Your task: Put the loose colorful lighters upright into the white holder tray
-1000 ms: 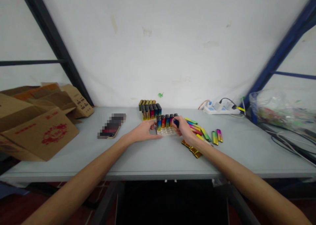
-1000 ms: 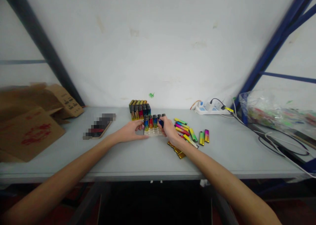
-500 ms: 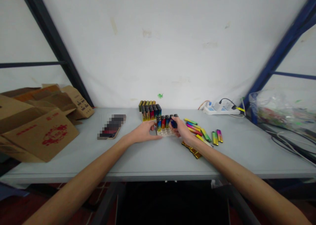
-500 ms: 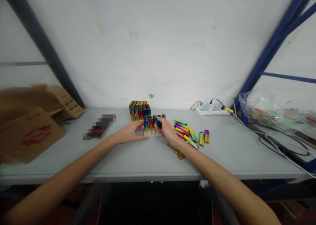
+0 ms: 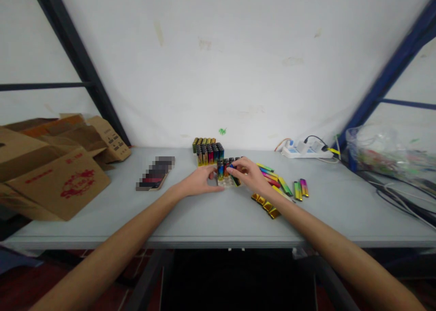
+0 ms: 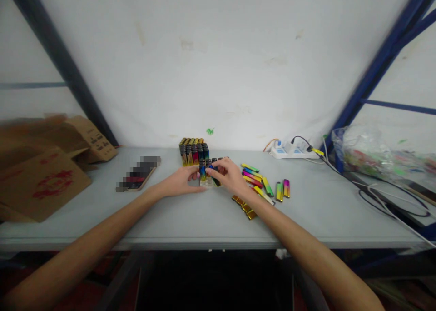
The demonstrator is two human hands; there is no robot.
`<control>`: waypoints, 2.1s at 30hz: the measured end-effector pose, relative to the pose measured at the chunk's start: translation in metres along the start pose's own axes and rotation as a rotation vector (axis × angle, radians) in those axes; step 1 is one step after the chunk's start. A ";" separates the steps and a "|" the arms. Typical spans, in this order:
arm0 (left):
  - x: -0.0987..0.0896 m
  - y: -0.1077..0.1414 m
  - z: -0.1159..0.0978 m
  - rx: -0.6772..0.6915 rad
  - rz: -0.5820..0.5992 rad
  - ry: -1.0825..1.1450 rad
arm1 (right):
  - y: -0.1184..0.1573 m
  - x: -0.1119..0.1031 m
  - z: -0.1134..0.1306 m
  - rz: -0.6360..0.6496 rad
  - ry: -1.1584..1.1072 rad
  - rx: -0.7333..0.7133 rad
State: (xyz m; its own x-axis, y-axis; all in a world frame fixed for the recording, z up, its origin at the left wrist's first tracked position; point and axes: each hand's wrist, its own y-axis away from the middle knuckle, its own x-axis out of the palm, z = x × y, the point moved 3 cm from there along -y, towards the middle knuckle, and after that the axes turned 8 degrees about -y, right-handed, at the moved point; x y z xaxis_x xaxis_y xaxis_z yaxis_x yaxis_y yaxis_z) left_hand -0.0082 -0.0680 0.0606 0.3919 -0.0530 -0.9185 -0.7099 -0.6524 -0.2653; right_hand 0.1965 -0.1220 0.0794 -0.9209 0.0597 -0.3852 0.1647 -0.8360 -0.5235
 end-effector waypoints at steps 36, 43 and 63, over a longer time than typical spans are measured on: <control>0.002 -0.001 0.003 -0.001 0.019 -0.033 | -0.019 -0.056 -0.013 -0.029 0.872 0.109; 0.001 -0.001 0.003 0.002 0.020 -0.043 | -0.019 -0.120 -0.073 0.252 0.891 0.259; 0.001 -0.001 0.003 -0.003 0.032 -0.042 | -0.023 -0.098 -0.043 -0.213 0.150 0.092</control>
State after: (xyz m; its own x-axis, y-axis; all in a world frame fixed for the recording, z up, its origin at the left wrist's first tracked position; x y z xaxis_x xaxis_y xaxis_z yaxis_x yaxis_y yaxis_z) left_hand -0.0085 -0.0650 0.0588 0.3445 -0.0420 -0.9378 -0.7196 -0.6534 -0.2351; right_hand 0.2976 -0.0850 0.0969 -0.8678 0.3134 -0.3857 -0.0658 -0.8418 -0.5357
